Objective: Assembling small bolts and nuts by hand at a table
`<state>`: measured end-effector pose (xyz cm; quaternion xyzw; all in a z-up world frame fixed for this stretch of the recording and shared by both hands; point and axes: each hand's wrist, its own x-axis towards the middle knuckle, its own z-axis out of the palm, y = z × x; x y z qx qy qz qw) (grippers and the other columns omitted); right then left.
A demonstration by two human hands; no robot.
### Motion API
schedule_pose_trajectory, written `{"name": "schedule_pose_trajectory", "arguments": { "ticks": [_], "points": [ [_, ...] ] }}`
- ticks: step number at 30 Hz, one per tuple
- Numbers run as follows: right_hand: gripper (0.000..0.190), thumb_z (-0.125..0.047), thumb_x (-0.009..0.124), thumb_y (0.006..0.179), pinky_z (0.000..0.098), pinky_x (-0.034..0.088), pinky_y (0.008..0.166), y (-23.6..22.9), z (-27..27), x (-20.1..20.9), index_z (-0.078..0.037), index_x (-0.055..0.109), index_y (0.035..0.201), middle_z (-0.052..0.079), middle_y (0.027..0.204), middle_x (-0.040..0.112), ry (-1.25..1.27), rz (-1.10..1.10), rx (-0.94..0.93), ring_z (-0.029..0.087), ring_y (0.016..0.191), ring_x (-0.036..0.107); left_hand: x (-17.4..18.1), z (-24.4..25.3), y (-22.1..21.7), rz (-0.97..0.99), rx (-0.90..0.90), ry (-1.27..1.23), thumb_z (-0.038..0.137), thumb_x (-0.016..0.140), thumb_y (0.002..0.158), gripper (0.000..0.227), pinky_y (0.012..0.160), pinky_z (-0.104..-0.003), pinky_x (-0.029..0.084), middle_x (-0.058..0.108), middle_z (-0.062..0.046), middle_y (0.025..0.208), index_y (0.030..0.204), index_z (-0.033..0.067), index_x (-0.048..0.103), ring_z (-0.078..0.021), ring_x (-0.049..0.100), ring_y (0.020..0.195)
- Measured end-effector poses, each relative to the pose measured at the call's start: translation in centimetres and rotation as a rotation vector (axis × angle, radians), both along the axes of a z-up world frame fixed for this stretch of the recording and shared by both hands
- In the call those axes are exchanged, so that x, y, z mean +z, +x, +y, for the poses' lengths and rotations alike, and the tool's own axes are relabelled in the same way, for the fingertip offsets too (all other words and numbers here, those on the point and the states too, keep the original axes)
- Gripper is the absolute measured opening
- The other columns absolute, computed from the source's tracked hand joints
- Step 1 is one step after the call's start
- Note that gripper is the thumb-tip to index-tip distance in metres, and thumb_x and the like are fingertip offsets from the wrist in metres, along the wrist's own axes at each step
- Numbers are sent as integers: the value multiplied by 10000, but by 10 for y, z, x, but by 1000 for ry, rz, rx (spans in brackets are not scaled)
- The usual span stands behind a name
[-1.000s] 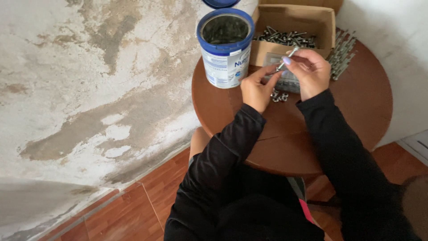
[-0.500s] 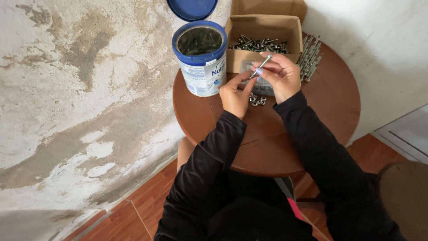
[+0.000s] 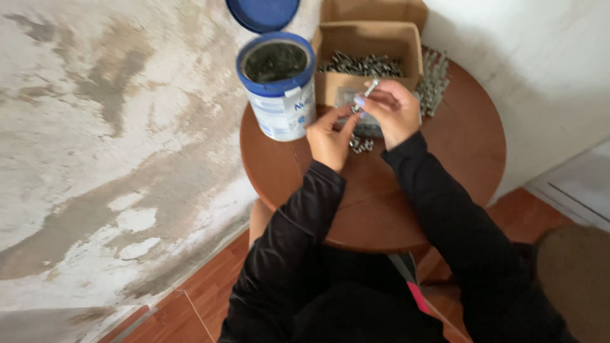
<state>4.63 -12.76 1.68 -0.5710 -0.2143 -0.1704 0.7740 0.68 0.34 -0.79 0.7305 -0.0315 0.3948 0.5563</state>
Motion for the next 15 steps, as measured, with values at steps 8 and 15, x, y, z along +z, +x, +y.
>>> {"name": "schedule_pose_trajectory", "arguments": {
  "ticks": [8,15],
  "points": [
    [331,86,737,933,441,612,939,-12,7,11,48,651,1250,277,1170,707,-133,-107,25,355,1077,724,-7,-2,6,-4,4,-3,303,893,774,185,595,-344,574,784,-7,823,922,240,802,-256,743,675],
    [223,26,796,950,333,648,814,-5,0,-2,18,707,1154,210,1090,732,-176,-35,-34,227,919,756,6,-2,-8,51,26,7,289,893,754,192,653,-371,592,774,-17,786,893,214,783,-291,758,783]
  ]
}}
